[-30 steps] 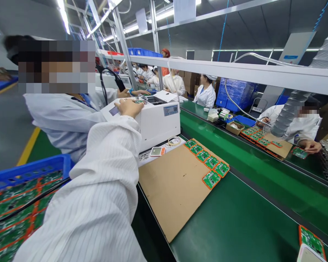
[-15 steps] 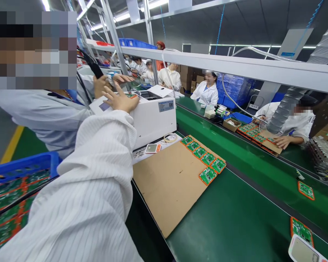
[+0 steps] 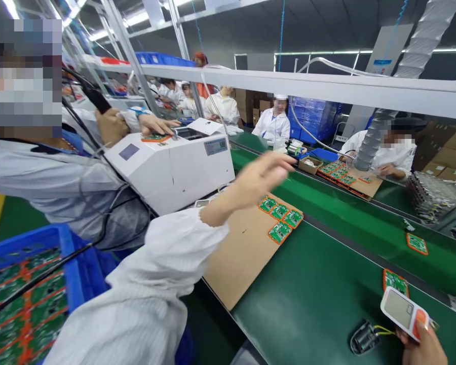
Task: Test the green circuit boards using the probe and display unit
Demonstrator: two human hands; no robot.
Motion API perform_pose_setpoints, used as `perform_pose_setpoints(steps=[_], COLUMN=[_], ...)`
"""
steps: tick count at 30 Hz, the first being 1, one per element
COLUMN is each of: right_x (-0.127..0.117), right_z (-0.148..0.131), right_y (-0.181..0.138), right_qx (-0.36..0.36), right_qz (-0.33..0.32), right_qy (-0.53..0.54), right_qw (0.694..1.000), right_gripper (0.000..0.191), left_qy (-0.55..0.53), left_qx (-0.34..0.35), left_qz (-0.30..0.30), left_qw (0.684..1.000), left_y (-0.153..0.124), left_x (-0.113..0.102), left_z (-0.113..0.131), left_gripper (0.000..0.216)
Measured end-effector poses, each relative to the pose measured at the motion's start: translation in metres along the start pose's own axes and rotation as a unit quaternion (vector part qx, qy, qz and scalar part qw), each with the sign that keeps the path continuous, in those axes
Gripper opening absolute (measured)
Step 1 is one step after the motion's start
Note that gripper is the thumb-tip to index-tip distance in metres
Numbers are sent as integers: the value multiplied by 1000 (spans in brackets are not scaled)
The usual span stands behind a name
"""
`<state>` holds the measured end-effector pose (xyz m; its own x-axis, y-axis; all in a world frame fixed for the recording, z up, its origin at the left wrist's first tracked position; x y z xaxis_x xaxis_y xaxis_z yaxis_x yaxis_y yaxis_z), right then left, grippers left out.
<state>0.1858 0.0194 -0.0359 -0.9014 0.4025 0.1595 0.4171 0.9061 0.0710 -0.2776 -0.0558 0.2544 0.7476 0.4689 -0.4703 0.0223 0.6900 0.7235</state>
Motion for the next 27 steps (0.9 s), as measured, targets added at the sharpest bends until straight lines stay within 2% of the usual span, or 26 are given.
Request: perform_pose_setpoints(steps=[1, 2, 3, 4, 5, 7, 10, 12, 13, 15, 17, 19, 22, 27], right_x=[3, 6, 9, 12, 14, 13, 15, 16, 17, 21, 24, 27, 29, 34], right_z=[-5, -10, -16, -20, -22, -24, -24, -25, -25, -25, -24, -24, -25, -29], right_y=[-4, -8, -12, -15, -18, -21, -17, -12, -10, -10, -11, -14, -17, -21], right_qx=[18, 23, 15, 17, 19, 26, 23, 28, 34, 54, 71, 77, 73, 83], right_qz=[-3, 0, 1, -19, -15, 9, -13, -15, -9, -10, -17, -31, -64, -186], right_qy=[18, 32, 33, 22, 14, 7, 73, 114, 129, 152, 159, 156, 152, 164], right_qw=[1000, 999, 999, 999, 1000, 1000, 997, 993, 991, 987, 985, 984, 984, 965], right_gripper=[31, 32, 32, 33, 35, 40, 41, 38, 37, 35, 34, 34, 31, 34], left_qy=[-12, -29, -40, -50, -60, -79, -140, -219, -267, -353, -410, -435, -431, -418], left_qx=[37, 66, 87, 101, 105, 78, -44, -169, -238, -319, -336, -322, -315, -340], left_qz=[-144, -248, -319, -364, -383, -353, -217, -161, -163, -168, -173, -177, -176, -134], left_qw=[989, 966, 943, 925, 916, 929, 965, 947, 919, 863, 830, 822, 827, 832], left_y=[6, 10, 13, 15, 16, 16, 1, -21, -37, -67, -93, -111, -122, -122], left_x=[42, 79, 114, 148, 180, 241, 319, 359, 375, 396, 403, 402, 399, 396], left_z=[29, 54, 72, 83, 88, 83, 49, 21, 10, -3, -2, 6, 18, 17], left_gripper=[36, 41, 46, 49, 51, 48, 49, 57, 62, 64, 63, 64, 63, 52])
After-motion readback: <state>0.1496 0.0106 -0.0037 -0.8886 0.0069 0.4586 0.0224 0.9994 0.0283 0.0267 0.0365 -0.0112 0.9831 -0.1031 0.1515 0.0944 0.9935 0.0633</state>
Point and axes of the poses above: each hand's wrist, its own y-axis towards the middle knuckle, its own x-axis out of the palm, z = x × y, the point moved 4 cm from there along y, towards the middle knuckle, and after that the axes turned 5 degrees about y, right-handed, at the moved point
